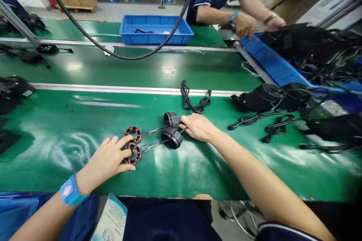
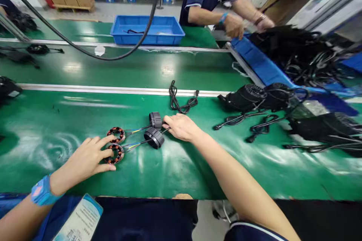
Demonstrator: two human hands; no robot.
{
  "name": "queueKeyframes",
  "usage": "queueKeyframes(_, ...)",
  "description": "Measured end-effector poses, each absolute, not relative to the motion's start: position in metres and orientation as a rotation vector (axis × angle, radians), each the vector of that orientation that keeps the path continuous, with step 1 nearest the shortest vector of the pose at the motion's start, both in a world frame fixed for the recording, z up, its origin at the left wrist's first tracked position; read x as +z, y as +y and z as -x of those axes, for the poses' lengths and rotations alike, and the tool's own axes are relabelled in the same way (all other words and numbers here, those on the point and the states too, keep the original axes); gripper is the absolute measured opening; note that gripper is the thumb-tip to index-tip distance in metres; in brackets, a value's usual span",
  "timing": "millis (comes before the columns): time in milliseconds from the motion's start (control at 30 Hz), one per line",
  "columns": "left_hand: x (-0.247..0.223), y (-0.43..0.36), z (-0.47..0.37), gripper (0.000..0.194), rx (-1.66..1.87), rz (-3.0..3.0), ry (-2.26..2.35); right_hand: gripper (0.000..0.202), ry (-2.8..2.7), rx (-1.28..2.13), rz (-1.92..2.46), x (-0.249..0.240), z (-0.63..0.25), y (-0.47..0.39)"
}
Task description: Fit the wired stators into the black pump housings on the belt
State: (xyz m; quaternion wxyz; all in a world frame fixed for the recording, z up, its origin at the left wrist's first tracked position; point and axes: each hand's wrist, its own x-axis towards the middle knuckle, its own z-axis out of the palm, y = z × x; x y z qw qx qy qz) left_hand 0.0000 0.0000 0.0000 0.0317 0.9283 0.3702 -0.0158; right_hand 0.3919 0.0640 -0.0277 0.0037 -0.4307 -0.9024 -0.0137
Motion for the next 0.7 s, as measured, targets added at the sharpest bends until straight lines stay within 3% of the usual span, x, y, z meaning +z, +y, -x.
queueKeyframes(167, 0.002, -0.005, -0.002, 0.033, -0.032, -2.848, 1.1, 0.022, -2.775, 0.069, 1.256, -0.033, -0.411, 0.04)
queueKeyframes(567, 0.001, -0.003, -0.01, 0.035, 0.004, -2.766, 0.953, 0.028, -2.663, -0.05, 1.377, -0.043, -0.41, 0.011)
queueKeyframes(700, 0.012, 0.016, 0.0, 0.049, 0.354, -2.633, 0.913, 0.047, -2.691, -0.068, 1.461, -0.021, -0.414, 0.002)
